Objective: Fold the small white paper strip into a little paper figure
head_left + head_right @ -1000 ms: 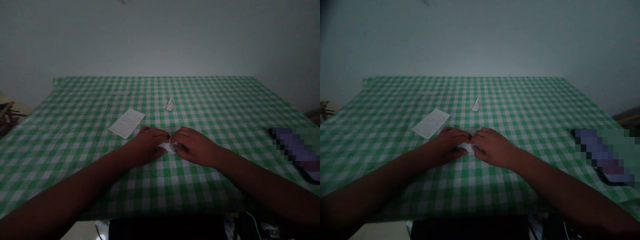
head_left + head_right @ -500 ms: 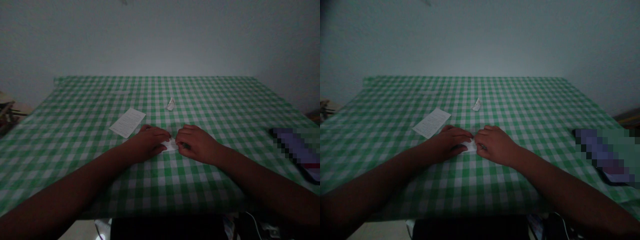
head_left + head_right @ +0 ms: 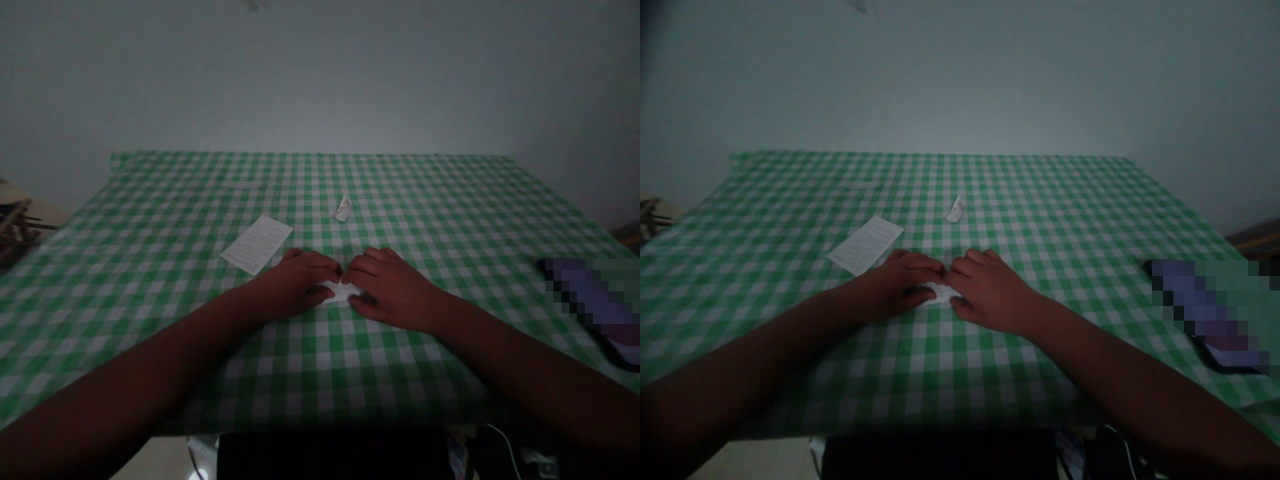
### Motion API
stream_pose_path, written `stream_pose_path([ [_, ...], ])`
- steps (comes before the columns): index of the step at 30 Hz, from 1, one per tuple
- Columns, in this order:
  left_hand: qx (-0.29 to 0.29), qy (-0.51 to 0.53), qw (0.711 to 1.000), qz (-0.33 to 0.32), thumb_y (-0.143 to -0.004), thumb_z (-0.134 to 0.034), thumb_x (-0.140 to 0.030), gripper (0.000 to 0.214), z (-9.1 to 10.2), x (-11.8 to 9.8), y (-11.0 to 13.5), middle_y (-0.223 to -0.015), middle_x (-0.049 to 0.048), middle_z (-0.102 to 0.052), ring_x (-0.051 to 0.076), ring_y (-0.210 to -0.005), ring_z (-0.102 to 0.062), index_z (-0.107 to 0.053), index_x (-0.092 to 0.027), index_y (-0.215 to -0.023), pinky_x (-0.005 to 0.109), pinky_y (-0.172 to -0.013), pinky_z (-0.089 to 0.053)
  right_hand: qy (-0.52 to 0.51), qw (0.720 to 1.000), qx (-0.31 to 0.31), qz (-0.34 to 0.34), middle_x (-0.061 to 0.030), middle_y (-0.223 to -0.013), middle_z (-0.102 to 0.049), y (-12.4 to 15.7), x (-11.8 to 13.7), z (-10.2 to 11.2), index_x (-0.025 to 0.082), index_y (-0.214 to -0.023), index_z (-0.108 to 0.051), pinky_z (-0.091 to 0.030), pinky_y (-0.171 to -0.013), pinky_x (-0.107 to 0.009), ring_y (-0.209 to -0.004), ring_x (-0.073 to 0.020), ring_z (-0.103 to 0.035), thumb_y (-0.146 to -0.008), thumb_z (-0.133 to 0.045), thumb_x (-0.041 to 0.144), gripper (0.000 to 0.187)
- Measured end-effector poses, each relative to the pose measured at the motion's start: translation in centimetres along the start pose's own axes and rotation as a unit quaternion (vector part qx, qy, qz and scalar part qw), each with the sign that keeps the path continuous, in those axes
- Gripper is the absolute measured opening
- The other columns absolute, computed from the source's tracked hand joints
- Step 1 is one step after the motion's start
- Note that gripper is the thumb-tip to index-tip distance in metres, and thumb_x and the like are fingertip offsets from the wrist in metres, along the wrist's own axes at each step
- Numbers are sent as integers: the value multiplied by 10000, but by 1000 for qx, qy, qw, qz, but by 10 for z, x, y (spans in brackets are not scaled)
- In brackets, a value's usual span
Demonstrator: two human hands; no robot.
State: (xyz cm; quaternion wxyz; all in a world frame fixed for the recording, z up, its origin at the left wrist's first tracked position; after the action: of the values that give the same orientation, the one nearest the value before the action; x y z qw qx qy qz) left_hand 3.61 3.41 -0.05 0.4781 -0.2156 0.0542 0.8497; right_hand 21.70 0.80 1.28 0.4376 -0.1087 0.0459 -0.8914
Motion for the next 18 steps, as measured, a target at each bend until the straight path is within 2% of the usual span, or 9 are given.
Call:
stream_pose_path([
  [8,-9,1,1000,6,-859,-691,-418,376,6,-10,0,-1291,42,-637,243,-1192,-574,-620,-231,-1177,424,-1022,-303,2,1000,-10,28,-77,-964,-651,-1,1,0,163,-970,-670,-378,-840,-394,-930,-231,-506,-958,-509,289,205],
  [12,-12,11,1000,10,-925,-608,-315,178,5,-10,0,-1272,7,-658,215,-1178,-586,-657,-253,-1084,406,-1011,-310,-3,1000,0,17,-70,-946,-653,-2,0,-3,157,-946,-672,-382,-845,-388,-919,-223,-508,-973,-483,267,220],
  [18,-22,23,999,5,-946,-554,-249,161,5,-7,1,-1276,12,-664,209,-1197,-581,-682,-243,-1043,404,-1038,-324,3,1000,22,-14,-77,-925,-623,-2,-6,-5,148,-925,-664,-399,-849,-386,-905,-218,-514,-1001,-445,290,272],
])
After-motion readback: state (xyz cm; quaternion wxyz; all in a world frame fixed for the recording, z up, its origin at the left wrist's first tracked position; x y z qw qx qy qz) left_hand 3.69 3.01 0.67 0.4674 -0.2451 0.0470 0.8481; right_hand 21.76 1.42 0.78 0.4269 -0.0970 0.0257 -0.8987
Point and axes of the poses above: each hand's wrist, its own y-axis away from the middle knuckle, its own z-axis out of the back of the hand, x = y × z, the point moved 4 cm from there along -y, towards the middle knuckle
